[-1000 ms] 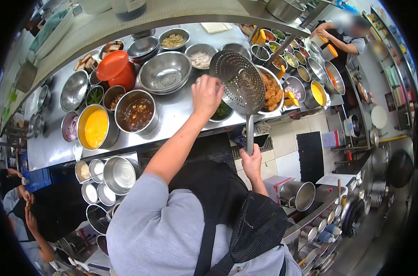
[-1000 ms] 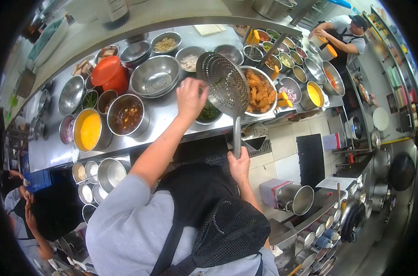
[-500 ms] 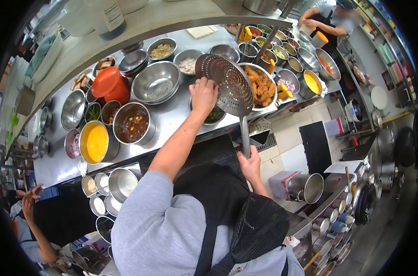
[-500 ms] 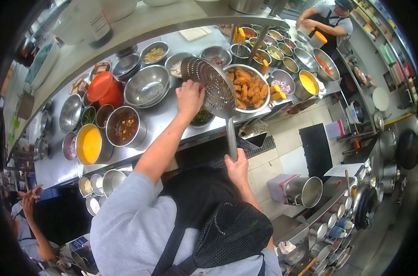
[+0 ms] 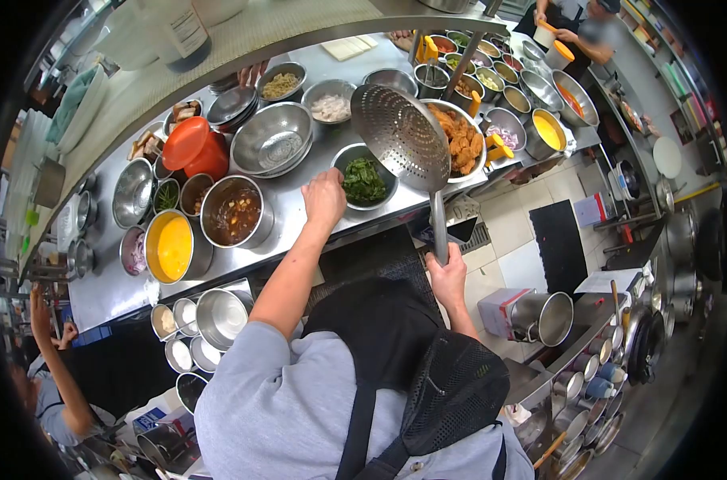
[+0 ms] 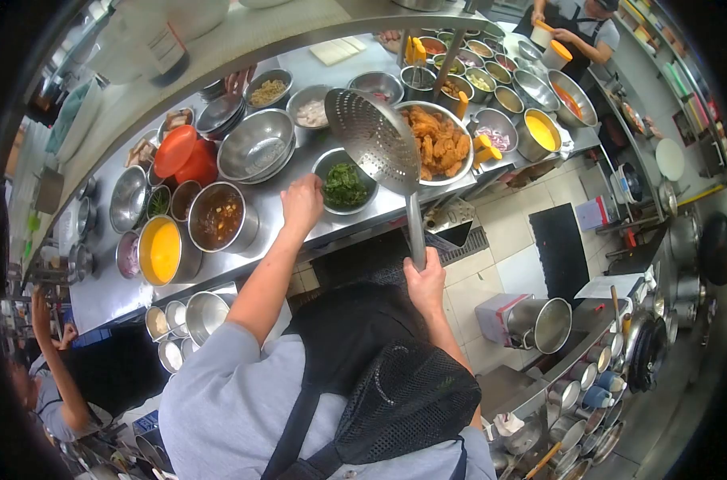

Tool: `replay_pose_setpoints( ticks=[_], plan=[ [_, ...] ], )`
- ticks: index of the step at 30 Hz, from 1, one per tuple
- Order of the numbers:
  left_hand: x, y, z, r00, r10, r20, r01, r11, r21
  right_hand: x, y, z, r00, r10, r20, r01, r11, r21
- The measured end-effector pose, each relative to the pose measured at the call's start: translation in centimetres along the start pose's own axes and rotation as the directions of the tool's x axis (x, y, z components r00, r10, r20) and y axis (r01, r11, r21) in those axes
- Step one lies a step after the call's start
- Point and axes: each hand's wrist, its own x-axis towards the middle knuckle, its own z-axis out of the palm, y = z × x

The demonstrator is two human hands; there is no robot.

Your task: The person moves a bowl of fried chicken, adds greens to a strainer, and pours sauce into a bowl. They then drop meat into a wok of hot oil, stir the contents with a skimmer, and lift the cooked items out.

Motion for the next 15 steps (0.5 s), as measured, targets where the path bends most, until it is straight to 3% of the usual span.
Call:
replay_pose_setpoints(
  ticks=[2, 4, 5, 7, 9, 10, 11, 14, 15],
  plan=[
    [0.2, -0.1, 0.0, 0.994, 0.020, -0.105, -0.032, 0.994, -0.108, 0.0, 0.9, 0.0, 1.000, 0.014, -0.004, -0.014, 1.000, 0.018],
    [0.6, -1.4, 0.4, 0.990, 0.018, -0.140, -0.046, 0.978, -0.203, -0.1, 3.1, 0.3, 0.987, 0.133, 0.092, -0.151, 0.962, 0.226],
    [0.7, -1.9, 0.2, 0.985, 0.005, -0.173, -0.057, 0.953, -0.297, -0.6, 2.8, -0.2, 0.986, 0.143, 0.086, -0.159, 0.960, 0.230],
    [0.6, -2.5, 0.2, 0.983, -0.031, -0.179, -0.031, 0.942, -0.335, -1.6, 2.0, -1.2, 0.926, 0.277, 0.257, -0.376, 0.730, 0.571],
    [0.1, -1.9, -0.7, 0.980, -0.159, -0.121, 0.073, 0.850, -0.521, -3.0, 2.9, -1.9, 0.925, 0.290, 0.245, -0.379, 0.653, 0.656],
    [0.0, -1.6, -1.2, 0.980, -0.201, 0.011, 0.179, 0.843, -0.507, -3.8, 3.2, -2.6, 0.915, 0.305, 0.266, -0.398, 0.564, 0.723],
    [-0.1, -1.8, -0.9, 0.985, -0.173, 0.030, 0.164, 0.847, -0.506, -4.9, 3.5, -3.3, 0.904, 0.321, 0.282, -0.410, 0.466, 0.784],
    [0.8, -3.5, 1.6, 0.927, 0.197, -0.320, -0.281, 0.929, -0.242, -7.7, 4.5, -4.7, 0.889, 0.419, 0.184, -0.359, 0.389, 0.849],
    [0.8, -2.6, 1.2, 0.942, 0.168, -0.291, -0.243, 0.938, -0.246, -9.0, 5.0, -5.9, 0.877, 0.460, 0.139, -0.327, 0.360, 0.874]
  ],
)
